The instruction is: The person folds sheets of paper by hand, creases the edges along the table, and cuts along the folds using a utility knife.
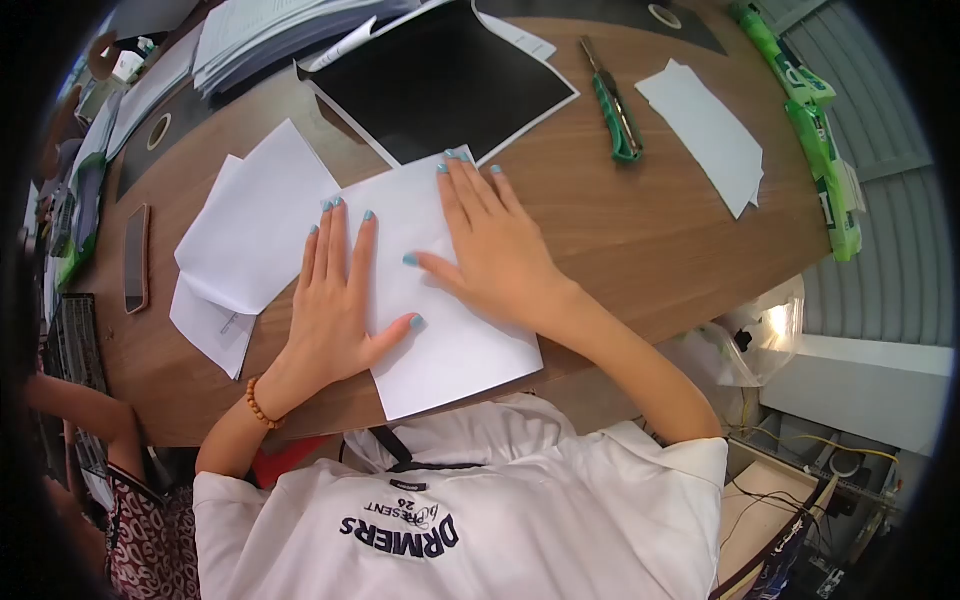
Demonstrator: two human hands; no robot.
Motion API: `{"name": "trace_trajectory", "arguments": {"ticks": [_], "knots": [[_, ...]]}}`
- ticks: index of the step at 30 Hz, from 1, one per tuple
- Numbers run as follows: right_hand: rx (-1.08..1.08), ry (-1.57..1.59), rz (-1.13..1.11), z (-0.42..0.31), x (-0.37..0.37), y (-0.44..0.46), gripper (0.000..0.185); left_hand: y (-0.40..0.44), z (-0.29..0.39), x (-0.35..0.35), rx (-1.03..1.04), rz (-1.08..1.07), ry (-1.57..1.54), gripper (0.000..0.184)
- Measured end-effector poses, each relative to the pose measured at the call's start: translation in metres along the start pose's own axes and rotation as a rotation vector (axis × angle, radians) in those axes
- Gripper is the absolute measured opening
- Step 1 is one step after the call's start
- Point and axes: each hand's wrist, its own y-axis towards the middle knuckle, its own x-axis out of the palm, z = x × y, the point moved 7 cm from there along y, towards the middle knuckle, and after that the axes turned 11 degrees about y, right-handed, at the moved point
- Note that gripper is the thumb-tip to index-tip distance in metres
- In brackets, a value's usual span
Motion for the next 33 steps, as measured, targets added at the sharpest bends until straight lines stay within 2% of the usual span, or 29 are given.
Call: {"name": "trace_trajectory", "arguments": {"ticks": [2,3,5,9,11,12,13,14,17,19,20,21,22,24,25,27,28,29,31,32,33], "knots": [[0.170,0.067,0.011,0.013,-0.014,0.007,0.071,0.001,0.000,-0.001,0.001,0.014,-0.001,0.090],[0.172,0.065,0.010,0.018,-0.009,0.006,0.071,0.000,0.001,0.000,0.004,0.011,-0.006,0.089],[0.047,-0.138,-0.002,0.022,0.006,0.001,0.071,0.001,0.001,-0.001,0.014,0.014,0.006,0.089],[0.145,-0.071,0.032,0.028,-0.013,-0.001,0.071,0.000,0.004,-0.001,0.002,0.040,0.025,0.089],[0.146,-0.154,0.247,-0.006,-0.050,-0.018,0.077,0.000,0.005,-0.001,0.004,0.043,0.028,0.089],[0.134,-0.150,0.170,-0.023,-0.045,-0.030,0.084,-0.001,0.005,-0.001,-0.002,0.040,0.035,0.089],[0.136,-0.155,0.173,-0.024,-0.035,-0.042,0.084,0.001,0.005,-0.001,0.002,0.044,0.034,0.089],[0.123,-0.094,0.062,-0.019,-0.008,-0.056,0.087,0.001,0.005,-0.002,0.003,0.044,0.032,0.090],[0.110,-0.009,0.004,-0.017,0.009,-0.064,0.089,-0.002,0.005,0.000,0.014,0.038,0.021,0.090],[0.201,0.314,0.160,-0.004,-0.006,-0.066,0.078,-0.001,0.003,-0.002,0.017,0.051,0.023,0.089],[0.241,0.541,0.290,0.004,-0.020,-0.067,0.072,-0.001,0.003,-0.002,0.011,0.041,0.008,0.089],[0.322,0.898,0.486,0.017,-0.040,-0.073,0.065,-0.002,0.002,-0.001,0.002,0.029,-0.007,0.089],[0.315,0.898,0.476,0.026,-0.051,-0.077,0.065,-0.002,0.001,-0.001,-0.009,0.032,-0.007,0.089],[0.485,1.034,0.436,0.051,-0.056,-0.086,0.054,-0.003,0.001,-0.001,0.015,0.030,-0.036,0.089],[0.472,1.037,0.435,0.049,-0.052,-0.085,0.054,-0.003,0.000,-0.001,0.009,0.036,-0.027,0.089],[0.701,1.196,0.128,0.044,-0.011,-0.087,0.048,-0.005,0.000,0.002,0.012,-0.005,-0.005,0.087],[0.775,1.194,0.063,0.042,-0.002,-0.083,0.042,-0.006,0.000,0.001,0.009,0.000,0.004,0.087],[0.763,1.195,0.065,0.038,-0.001,-0.074,0.042,-0.008,0.000,-0.001,-0.001,0.012,-0.022,0.087],[0.561,1.167,-0.077,0.020,-0.004,-0.042,0.031,-0.015,0.001,-0.011,-0.008,0.031,-0.039,0.087],[0.424,1.159,-0.016,0.008,-0.016,-0.025,0.025,-0.021,-0.001,-0.033,-0.041,0.141,-0.023,0.087],[0.410,1.156,-0.012,0.003,-0.021,-0.010,0.025,-0.027,-0.003,-0.055,-0.075,0.255,-0.005,0.086]]}}
